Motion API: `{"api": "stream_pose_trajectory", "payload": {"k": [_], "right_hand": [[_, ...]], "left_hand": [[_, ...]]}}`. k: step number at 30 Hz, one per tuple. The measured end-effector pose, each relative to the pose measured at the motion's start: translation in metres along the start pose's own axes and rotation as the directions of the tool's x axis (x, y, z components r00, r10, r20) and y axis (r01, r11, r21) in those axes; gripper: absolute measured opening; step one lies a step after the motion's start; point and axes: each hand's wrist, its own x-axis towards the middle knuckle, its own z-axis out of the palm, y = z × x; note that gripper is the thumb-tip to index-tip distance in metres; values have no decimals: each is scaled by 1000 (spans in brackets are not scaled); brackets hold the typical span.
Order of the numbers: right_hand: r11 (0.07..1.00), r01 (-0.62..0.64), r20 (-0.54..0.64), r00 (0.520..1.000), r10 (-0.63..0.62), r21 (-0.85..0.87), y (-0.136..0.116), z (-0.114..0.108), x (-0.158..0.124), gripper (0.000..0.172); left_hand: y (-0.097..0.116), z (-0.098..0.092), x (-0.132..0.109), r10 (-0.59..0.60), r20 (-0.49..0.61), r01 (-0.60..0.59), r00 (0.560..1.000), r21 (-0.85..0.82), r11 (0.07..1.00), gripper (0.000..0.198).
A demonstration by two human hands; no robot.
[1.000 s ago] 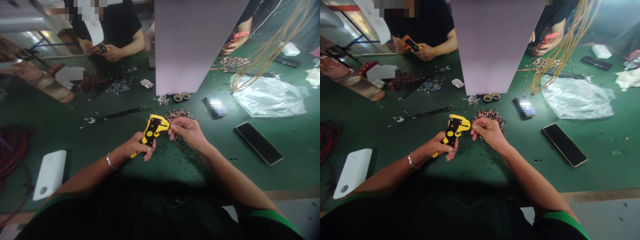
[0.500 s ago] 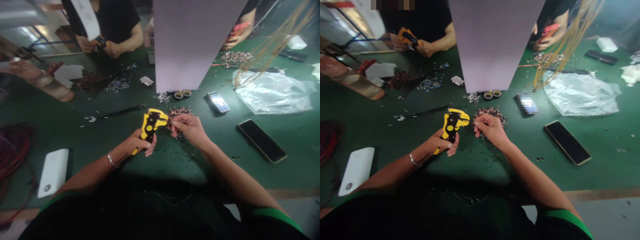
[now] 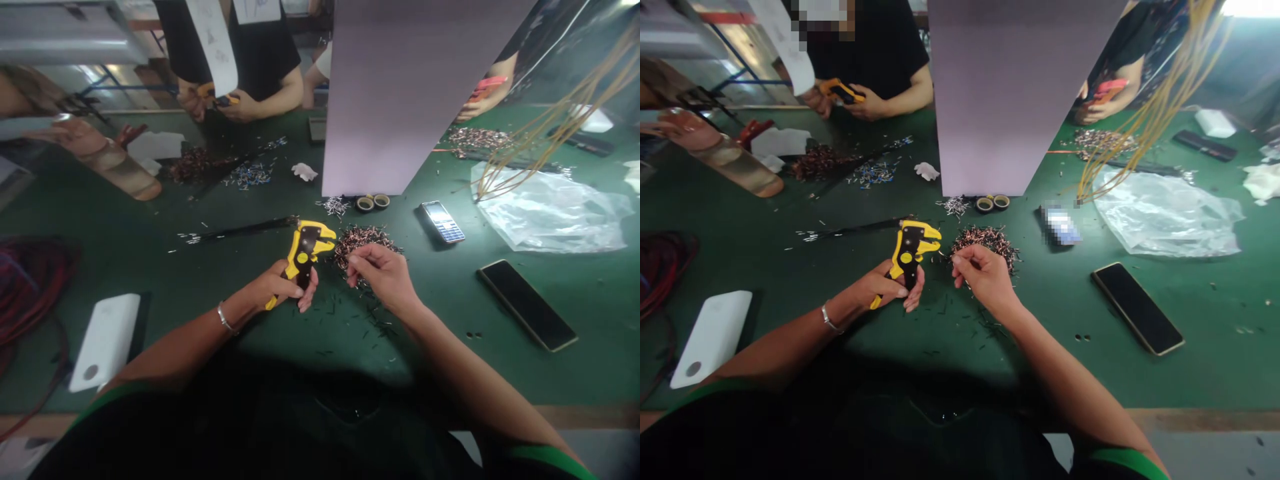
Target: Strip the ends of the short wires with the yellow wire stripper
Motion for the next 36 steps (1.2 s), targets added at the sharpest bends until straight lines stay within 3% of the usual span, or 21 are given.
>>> {"api": "stream_pose_trajectory", "payload": {"k": [7, 14, 21, 36], "right_hand": [[998, 10, 20, 1000, -12, 61, -7, 4, -8, 16], [994, 52, 54, 997, -47, -94, -11, 9, -15, 16], [972, 108, 62, 993, -97, -207, -13, 10, -20, 21], [978, 102, -27, 994, -109, -182, -3, 24, -25, 17]], "left_hand": [[1, 3, -1, -57, 108, 58, 993, -9, 998, 38], [1, 3, -1, -71, 136, 81, 988, -74, 994, 42], [2, 3, -3, -38, 122, 43, 992, -44, 998, 43], [-2, 6, -3, -6, 72, -5, 997, 150, 989, 41]]}}
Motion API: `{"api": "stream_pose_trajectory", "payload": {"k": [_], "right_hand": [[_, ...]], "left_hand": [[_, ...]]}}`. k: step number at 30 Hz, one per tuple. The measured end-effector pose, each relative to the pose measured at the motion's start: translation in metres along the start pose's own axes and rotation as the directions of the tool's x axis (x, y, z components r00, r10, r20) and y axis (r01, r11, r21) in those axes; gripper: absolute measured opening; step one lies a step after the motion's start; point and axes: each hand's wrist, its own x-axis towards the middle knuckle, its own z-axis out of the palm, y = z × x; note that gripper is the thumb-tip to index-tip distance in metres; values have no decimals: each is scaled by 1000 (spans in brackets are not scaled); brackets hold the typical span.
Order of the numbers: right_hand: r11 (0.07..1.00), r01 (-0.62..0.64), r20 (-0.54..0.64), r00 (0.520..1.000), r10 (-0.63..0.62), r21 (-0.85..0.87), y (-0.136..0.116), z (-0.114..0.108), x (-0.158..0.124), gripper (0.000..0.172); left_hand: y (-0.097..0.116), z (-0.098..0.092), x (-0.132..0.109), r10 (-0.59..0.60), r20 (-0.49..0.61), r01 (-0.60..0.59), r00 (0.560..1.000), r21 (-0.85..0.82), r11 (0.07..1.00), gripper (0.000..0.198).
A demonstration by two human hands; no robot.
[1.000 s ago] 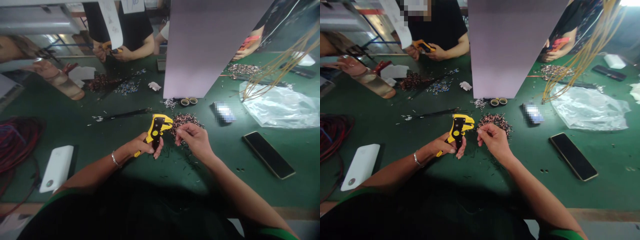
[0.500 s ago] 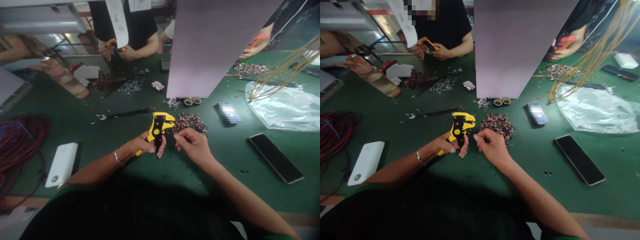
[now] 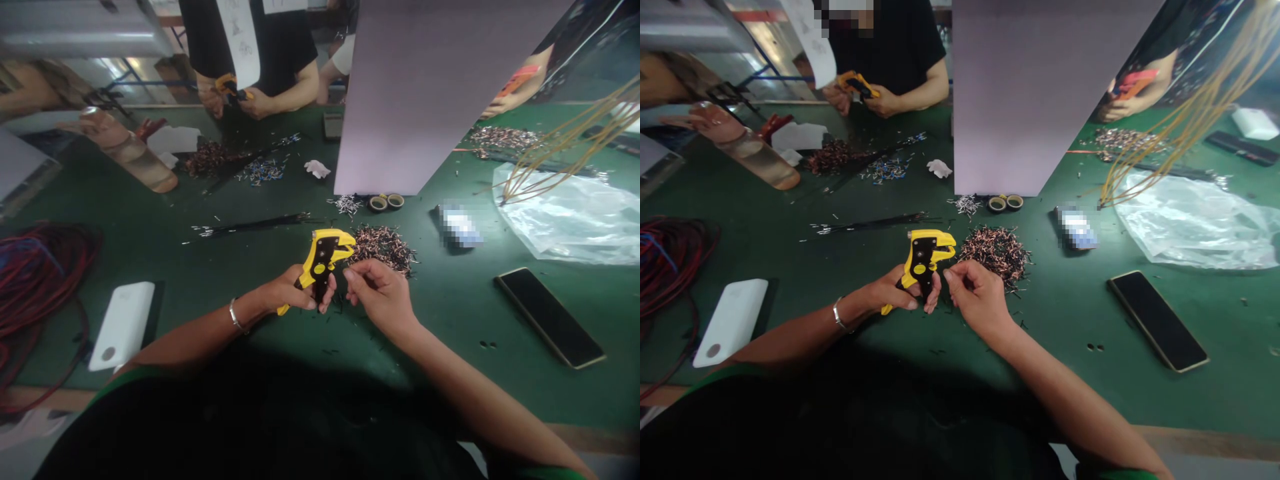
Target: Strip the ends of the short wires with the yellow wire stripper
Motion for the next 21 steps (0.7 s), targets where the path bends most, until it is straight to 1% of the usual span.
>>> {"api": "stream_pose_trajectory", "payload": {"k": [4, 7, 11, 15, 18, 21], "right_hand": [[998, 39, -39, 998, -40, -40, 3, 3, -2, 17], [994, 65, -97, 993, -74, -92, 4, 4, -3, 14], [976, 122, -188, 970, -156, -183, 2, 2, -3, 12], [955, 174, -236, 944, -231, -241, 2, 1, -3, 17], [958, 157, -232, 949, -213, -239, 4, 2, -3, 19], [963, 140, -229, 954, -193, -230, 6, 3, -3, 17]], "left_hand": [[-3, -1, 0, 2, -6, -2, 1000, 32, 999, 41], [-4, -1, -1, -3, -10, 3, 1000, 36, 999, 41], [-1, 2, -1, -9, -28, 10, 1000, 39, 999, 39], [1, 3, 0, -7, -36, 8, 999, 37, 999, 39], [-1, 2, 0, 0, -49, 2, 999, 32, 1000, 40], [-2, 2, 0, 2, -52, 0, 999, 34, 999, 41]]}}
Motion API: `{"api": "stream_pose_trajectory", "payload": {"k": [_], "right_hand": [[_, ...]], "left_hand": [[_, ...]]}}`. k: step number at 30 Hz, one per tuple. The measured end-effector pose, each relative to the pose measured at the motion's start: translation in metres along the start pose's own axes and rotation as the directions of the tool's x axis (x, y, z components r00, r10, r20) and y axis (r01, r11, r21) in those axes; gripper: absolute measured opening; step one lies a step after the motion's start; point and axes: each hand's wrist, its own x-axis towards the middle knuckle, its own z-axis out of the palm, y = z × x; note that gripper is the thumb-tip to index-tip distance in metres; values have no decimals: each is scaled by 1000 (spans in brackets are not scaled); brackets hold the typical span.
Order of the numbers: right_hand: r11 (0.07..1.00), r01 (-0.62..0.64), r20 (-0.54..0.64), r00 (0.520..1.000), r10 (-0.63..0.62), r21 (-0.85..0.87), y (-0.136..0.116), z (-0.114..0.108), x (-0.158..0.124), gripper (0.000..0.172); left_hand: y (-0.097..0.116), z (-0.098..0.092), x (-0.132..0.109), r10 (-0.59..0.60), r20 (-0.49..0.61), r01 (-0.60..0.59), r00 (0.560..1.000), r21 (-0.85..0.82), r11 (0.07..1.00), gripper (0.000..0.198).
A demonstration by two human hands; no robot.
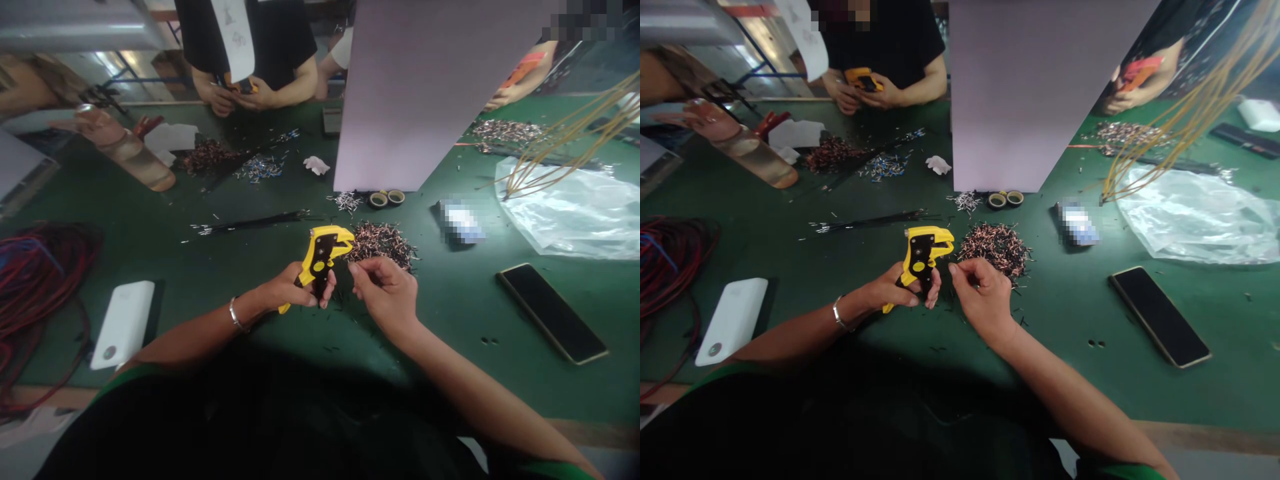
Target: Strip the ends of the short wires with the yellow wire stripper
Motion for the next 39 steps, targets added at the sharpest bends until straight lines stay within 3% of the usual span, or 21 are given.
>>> {"api": "stream_pose_trajectory", "payload": {"k": [13, 26, 31, 39], "right_hand": [[940, 319, -9, 946, -323, -120, -3, 9, -10, 17], [920, 374, -1, 926, -377, -118, 1, 13, -13, 18], [928, 349, 63, 937, -343, -132, 1, 12, -15, 15], [887, 445, 126, 893, -431, -120, 2, 13, -19, 13]], "left_hand": [[7, 10, 0, 36, 26, -41, 999, 231, 972, 17], [5, 14, -2, 102, -31, -85, 994, 360, 929, 11], [4, 13, -2, 101, -38, -78, 994, 401, 913, 7], [5, 12, -3, 131, -54, -99, 990, 397, 912, 4]]}}
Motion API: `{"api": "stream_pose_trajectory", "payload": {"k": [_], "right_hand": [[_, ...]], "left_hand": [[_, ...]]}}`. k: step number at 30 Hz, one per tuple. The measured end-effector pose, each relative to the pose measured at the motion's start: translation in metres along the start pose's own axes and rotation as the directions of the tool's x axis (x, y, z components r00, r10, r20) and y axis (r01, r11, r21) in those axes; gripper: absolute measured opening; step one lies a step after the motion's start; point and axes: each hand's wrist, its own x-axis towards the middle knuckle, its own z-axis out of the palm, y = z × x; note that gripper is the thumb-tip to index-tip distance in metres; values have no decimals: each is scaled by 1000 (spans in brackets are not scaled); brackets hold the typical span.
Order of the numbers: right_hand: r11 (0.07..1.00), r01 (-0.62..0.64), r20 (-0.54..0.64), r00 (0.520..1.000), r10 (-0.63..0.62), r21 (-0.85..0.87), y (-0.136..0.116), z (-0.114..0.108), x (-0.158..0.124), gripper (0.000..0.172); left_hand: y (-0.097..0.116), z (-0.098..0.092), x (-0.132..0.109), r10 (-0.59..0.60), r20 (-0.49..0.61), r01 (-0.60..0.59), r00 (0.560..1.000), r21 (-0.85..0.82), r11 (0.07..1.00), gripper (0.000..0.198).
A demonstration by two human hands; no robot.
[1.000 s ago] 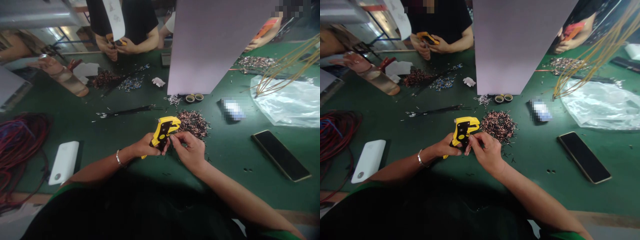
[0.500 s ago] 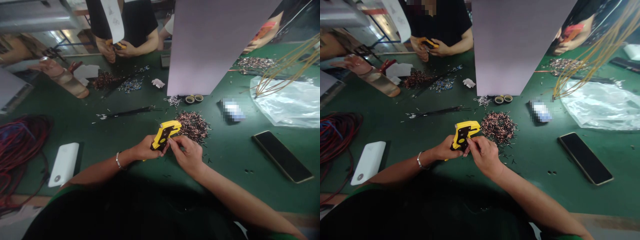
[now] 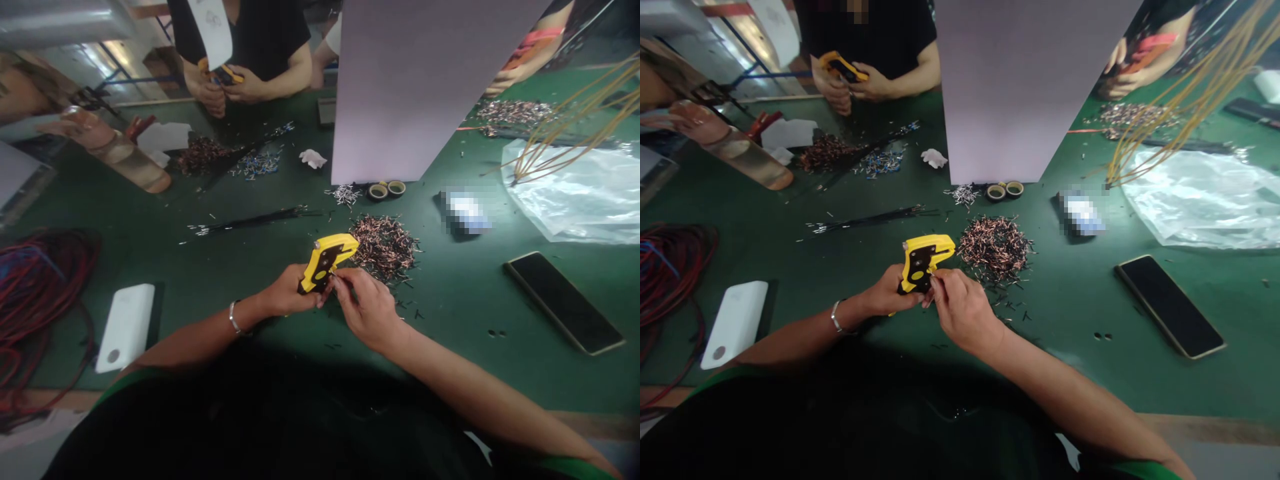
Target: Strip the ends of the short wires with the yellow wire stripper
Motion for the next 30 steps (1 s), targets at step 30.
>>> {"api": "stream_pose_trajectory", "payload": {"k": [30], "right_hand": [[975, -201, 30, 980, 199, 94, 3, -1, 4, 14]], "left_hand": [[5, 7, 0, -120, -185, 151, 975, 162, 975, 16]]}}
